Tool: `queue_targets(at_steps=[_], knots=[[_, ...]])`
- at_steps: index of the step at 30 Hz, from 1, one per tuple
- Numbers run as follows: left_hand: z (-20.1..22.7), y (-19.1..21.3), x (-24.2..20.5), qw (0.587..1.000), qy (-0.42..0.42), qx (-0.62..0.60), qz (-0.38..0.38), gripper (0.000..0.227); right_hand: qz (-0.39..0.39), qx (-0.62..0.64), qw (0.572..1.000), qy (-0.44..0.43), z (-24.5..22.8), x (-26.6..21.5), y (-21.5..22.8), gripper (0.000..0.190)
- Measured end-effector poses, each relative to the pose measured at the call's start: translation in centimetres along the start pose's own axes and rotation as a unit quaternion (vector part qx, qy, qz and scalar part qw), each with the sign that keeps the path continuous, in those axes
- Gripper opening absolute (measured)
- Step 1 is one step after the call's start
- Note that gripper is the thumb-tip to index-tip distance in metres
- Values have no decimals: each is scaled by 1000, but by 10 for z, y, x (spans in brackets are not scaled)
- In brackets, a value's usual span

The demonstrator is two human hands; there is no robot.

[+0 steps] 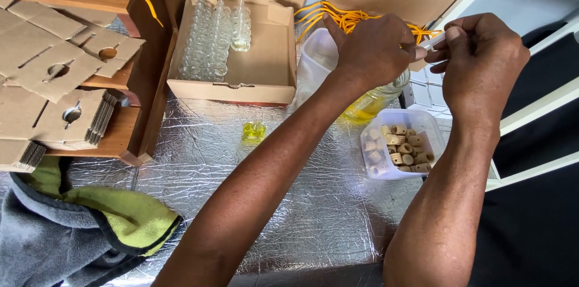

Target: Cleaning, filling, and assembling small perfume bottles using a syringe and packaging materials.

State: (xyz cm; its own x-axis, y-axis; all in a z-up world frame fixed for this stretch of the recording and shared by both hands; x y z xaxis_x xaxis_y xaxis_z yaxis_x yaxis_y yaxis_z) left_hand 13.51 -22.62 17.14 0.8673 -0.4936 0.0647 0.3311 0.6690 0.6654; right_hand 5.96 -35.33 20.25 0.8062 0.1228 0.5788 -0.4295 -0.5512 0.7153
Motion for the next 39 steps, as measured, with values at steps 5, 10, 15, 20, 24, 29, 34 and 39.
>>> queue_targets(at_steps=[5,10,15,20,24,29,34,39], knots=[[2,-7,7,999,-33,12,31,29,0,-4,1000,-6,0,1,1,15],[1,-3,6,993,-54,-10,104,32,3,40,998,-39,-10,4,1,5],[13,9,-6,967,-110,40,225,14,-54,194,976,-77,-9,8,-12,29],[38,28,-35,943,-139,111,282,14,9,229,971,-65,-17,7,-6,26],[51,59,-43,946,-52,228,226,46,82,153,985,18,-21,5,2,30],[33,114,-69,939,-77,284,179,29,119,141,983,-3,-25,3,-4,37],[-25,107,-155,943,-95,301,105,45,102,168,980,14,-78,0,-17,42],[-131,60,-187,993,23,112,-8,64,15,318,948,-4,-109,3,-56,32]])
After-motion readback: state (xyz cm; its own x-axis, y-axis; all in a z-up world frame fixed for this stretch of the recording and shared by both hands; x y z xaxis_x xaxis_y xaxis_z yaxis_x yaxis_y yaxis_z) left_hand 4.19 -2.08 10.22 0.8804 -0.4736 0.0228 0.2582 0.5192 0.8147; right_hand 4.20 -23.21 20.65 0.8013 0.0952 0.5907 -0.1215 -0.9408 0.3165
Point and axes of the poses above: each hand's wrist, its own x-axis towards the middle knuckle, its own y-axis out of the back of the hand, z = x × y, the point moved 7 cm from there along x, towards the middle knuckle, and after that the axes turned 13 degrees about -z, right-handed, at the moved point
